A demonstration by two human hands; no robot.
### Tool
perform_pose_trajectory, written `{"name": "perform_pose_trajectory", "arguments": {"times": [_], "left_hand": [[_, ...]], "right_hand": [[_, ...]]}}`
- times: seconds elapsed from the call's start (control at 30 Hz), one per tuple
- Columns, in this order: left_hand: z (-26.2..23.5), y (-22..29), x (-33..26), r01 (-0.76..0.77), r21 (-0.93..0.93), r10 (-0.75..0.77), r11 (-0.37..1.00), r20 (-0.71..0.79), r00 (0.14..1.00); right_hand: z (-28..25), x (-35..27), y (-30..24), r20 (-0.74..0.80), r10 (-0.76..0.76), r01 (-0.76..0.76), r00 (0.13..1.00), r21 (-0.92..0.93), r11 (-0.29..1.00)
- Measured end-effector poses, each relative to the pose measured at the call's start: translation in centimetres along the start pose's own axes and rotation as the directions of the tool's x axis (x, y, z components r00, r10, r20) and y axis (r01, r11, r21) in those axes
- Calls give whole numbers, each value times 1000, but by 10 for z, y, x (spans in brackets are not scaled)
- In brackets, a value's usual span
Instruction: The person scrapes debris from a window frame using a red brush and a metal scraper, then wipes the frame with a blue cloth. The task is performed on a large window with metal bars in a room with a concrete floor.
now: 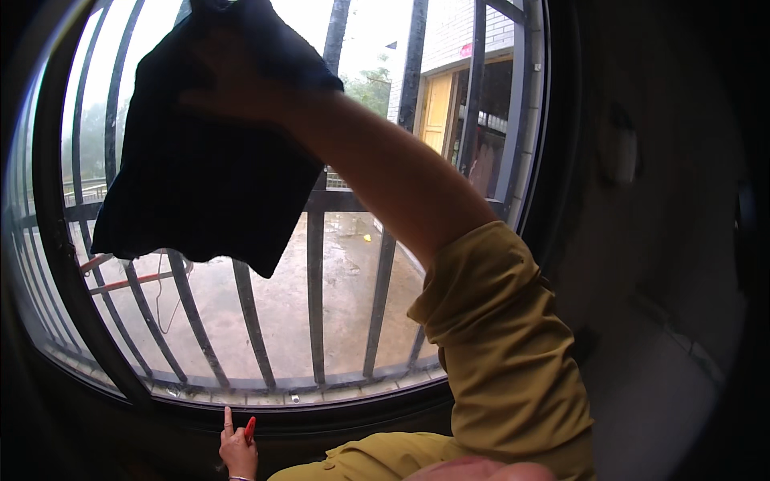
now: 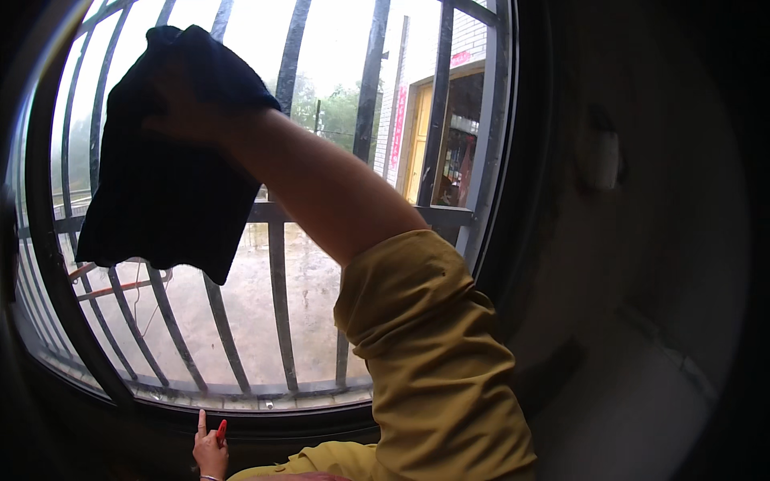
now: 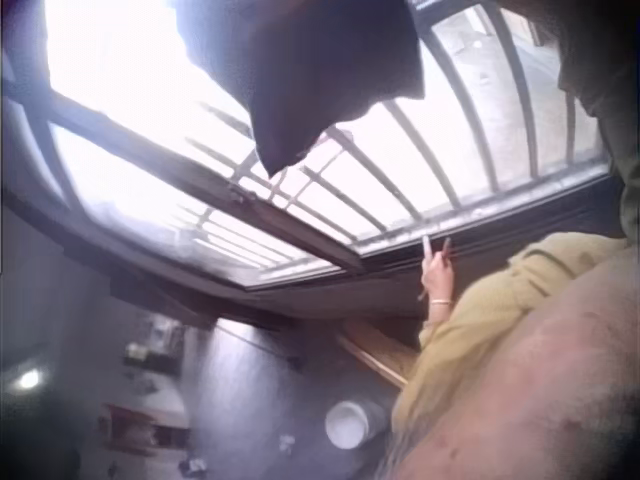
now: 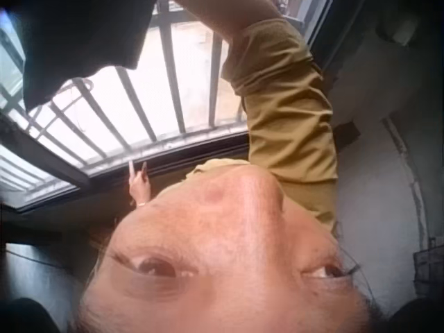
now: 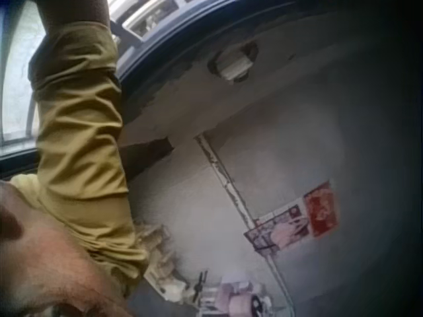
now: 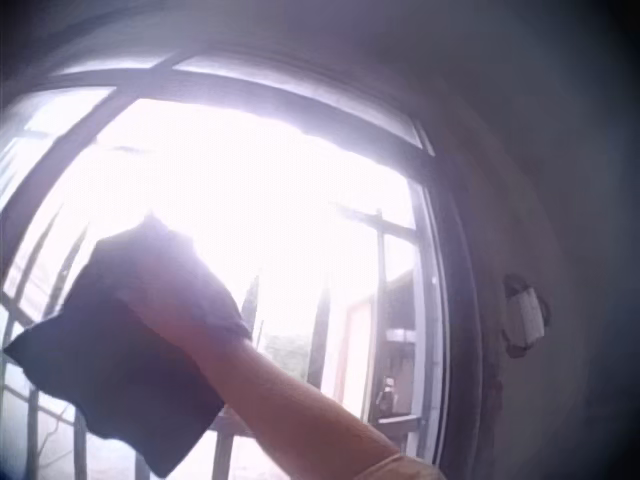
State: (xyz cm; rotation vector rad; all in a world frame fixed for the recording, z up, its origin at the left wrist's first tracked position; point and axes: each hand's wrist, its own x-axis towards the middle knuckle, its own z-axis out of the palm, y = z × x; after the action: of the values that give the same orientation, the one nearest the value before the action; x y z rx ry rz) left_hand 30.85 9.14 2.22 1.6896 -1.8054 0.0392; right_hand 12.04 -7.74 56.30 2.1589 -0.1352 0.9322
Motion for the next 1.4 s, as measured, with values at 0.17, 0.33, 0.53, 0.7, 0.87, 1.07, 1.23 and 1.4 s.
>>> {"name": "perform_pose_trajectory", "arguments": {"times": [0.17, 0.33, 0.53, 0.7, 0.87, 1.07, 1.23, 1.4], "left_hand": [[-6, 17, 3, -17, -21, 17, 1000, 0, 1000], [11, 0, 0, -32, -23, 33, 999, 31, 999], [7, 8, 4, -79, -45, 80, 996, 22, 997], [8, 7, 11, -90, -54, 94, 994, 72, 993], [-1, 11, 12, -98, -32, 101, 995, 105, 989], [-2, 7, 10, -98, -8, 98, 995, 62, 993], [6, 16, 13, -97, -14, 98, 995, 102, 990], [2, 17, 10, -82, 4, 82, 997, 64, 995]], "right_hand": [[-120, -28, 58, 0, 225, -187, 974, -560, 808], [-286, -141, 109, -217, 285, -319, 934, -865, 387], [-361, -297, 55, -389, 363, -456, 847, -882, 121], [-269, -380, -51, -278, 492, -417, 825, -887, 199], [-109, -379, -170, 249, 511, -233, 823, -672, 703], [-141, -331, -115, 328, 467, -179, 821, -629, 756], [-278, -316, 22, -148, 452, -306, 880, -903, 300], [-228, -347, 4, -312, 450, -445, 837, -866, 227]]}}
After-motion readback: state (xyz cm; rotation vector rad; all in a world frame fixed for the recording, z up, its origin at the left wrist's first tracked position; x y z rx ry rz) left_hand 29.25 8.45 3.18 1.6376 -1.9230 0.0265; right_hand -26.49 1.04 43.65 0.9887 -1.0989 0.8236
